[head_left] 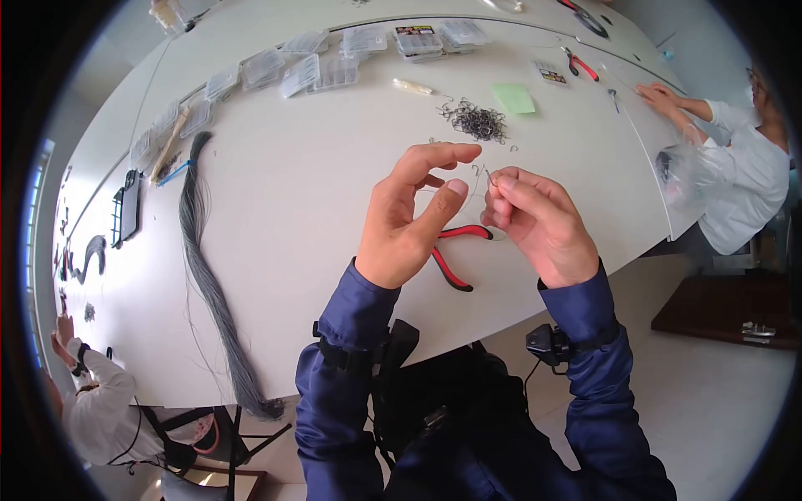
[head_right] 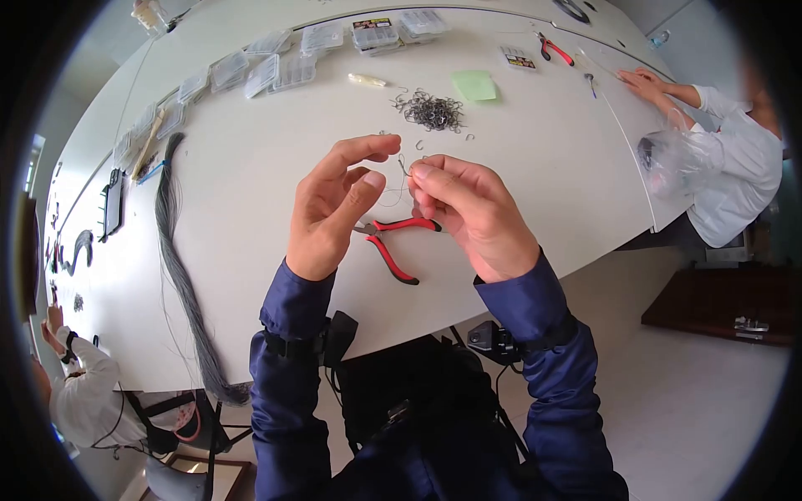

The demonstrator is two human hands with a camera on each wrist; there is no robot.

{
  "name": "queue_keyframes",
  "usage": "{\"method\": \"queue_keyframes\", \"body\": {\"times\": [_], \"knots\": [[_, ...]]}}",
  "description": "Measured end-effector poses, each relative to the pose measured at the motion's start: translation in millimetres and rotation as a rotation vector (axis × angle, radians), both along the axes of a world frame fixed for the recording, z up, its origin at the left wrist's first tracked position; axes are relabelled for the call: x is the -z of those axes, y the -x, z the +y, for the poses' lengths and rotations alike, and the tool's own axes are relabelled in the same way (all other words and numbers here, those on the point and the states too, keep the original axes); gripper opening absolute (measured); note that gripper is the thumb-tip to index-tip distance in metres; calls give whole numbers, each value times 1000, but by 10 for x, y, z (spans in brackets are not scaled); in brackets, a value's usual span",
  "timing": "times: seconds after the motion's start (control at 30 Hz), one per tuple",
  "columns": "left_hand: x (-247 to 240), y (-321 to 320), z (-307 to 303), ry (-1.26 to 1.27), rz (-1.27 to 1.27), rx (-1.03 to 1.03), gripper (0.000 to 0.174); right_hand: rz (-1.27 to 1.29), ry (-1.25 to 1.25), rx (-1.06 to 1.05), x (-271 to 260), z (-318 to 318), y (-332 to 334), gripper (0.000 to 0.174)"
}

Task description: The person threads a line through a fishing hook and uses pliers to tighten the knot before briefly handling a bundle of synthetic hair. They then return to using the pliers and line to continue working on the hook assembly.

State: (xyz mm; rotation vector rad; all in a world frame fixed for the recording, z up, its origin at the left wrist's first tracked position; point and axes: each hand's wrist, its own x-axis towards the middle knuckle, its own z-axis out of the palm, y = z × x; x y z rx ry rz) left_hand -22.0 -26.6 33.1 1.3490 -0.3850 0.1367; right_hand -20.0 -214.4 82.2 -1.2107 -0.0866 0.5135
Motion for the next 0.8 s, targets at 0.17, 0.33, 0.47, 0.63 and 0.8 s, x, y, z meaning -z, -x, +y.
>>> {"method": "queue_keyframes", "body": {"times": [0.17, 0.33, 0.47, 0.63, 0.8], "knots": [[-76, 48, -32, -37, -54, -8, 26, 39, -47, -112, -36, -39, 9, 20], [-84, 54, 2, -73, -114, 73, 25, 78, -39, -117, -15, -9, 43, 22], [-51, 37, 22, -37, -102, 104, 21, 99, -60, -118, -7, -10, 40, 22], [-65, 56, 15, -49, -83, 81, 14, 83, -31, -142, -6, -32, 38, 22], [-84, 67, -37, -110, -10, 70, 11, 32, 9, -118, -136, -225, 11, 22]]}}
